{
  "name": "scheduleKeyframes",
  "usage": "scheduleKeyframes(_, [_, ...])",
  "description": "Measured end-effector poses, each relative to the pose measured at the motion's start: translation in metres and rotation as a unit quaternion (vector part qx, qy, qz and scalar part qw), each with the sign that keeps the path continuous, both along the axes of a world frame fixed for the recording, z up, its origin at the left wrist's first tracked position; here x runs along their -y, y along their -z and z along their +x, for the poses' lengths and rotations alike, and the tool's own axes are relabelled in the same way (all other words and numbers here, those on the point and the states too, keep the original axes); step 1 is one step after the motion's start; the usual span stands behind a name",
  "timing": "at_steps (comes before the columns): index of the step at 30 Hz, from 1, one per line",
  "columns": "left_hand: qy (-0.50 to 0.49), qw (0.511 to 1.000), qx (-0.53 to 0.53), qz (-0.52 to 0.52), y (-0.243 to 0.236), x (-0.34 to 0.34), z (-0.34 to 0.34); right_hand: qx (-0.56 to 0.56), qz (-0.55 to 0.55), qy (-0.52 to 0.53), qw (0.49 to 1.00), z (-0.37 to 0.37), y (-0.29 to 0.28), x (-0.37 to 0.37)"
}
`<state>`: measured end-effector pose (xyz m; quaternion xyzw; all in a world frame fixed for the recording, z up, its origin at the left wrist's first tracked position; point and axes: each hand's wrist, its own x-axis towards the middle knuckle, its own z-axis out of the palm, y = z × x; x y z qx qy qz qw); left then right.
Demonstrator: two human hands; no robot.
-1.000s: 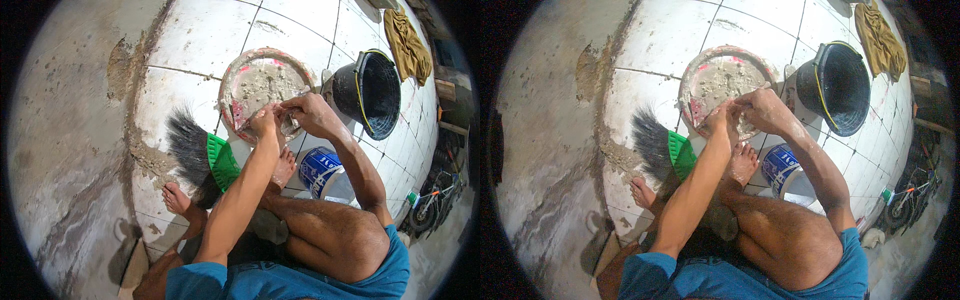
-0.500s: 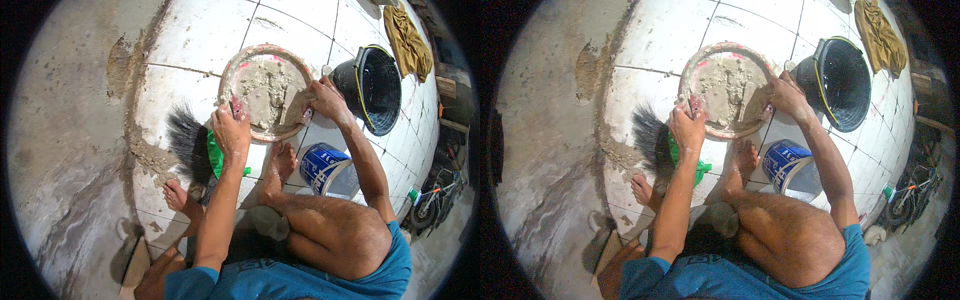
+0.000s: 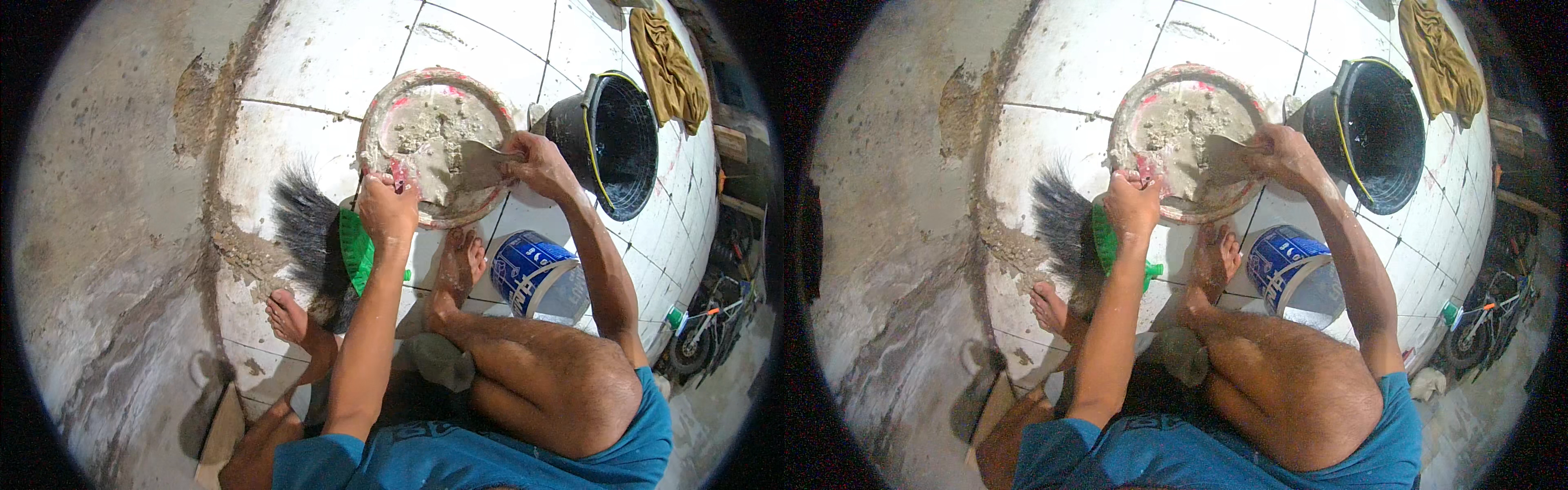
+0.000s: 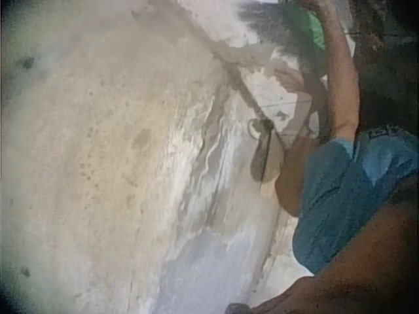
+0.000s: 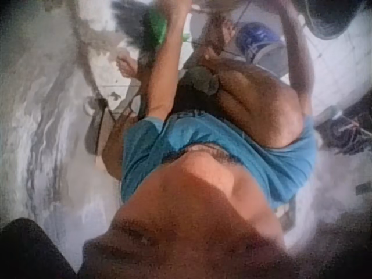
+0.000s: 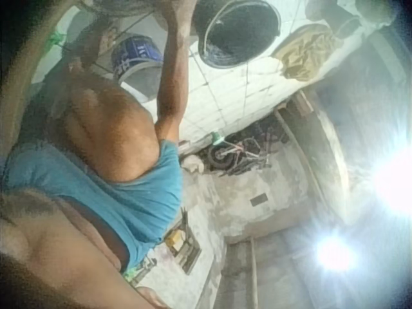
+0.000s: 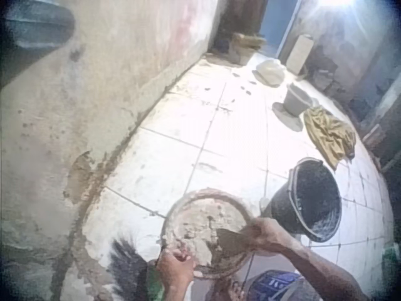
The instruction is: The person scoops cement from a bowl using a trowel and applies it to the base of a wall. They smooth the cement along the wall-floor junction, repeatedly returning to the bowl to gather more material.
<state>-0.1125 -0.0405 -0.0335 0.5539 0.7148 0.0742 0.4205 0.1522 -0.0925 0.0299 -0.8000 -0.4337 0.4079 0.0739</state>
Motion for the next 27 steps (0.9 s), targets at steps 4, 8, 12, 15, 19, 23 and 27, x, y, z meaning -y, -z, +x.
scheduleKeyframes(4, [0.014, 0.988, 0.148, -0.045, -0.018, -0.005, 0.002, -0.064, 0.079, -0.008, 0.995, -0.027, 0.004, 0.006])
scheduleKeyframes(8, [0.036, 0.993, 0.113, 0.007, -0.046, -0.008, 0.001, -0.001, 0.106, -0.020, 0.994, -0.036, 0.009, 0.008])
scheduleKeyframes(12, [0.032, 0.996, 0.087, 0.012, -0.057, -0.020, -0.015, 0.169, 0.156, -0.074, 0.970, -0.027, 0.010, -0.002])
scheduleKeyframes(15, [0.061, 0.996, 0.047, 0.033, -0.054, -0.015, -0.008, 0.199, 0.083, -0.094, 0.972, -0.018, 0.033, -0.007])
scheduleKeyframes(19, [0.061, 0.995, 0.048, 0.058, -0.040, -0.008, -0.005, 0.153, 0.138, -0.155, 0.966, -0.045, 0.047, -0.002])
scheduleKeyframes(23, [0.059, 0.994, 0.058, 0.066, -0.023, -0.005, -0.003, 0.099, 0.137, -0.164, 0.972, -0.068, 0.050, -0.002])
scheduleKeyframes(27, [0.043, 0.996, 0.060, 0.056, -0.026, -0.007, -0.009, 0.102, 0.170, -0.158, 0.967, -0.098, 0.029, -0.001])
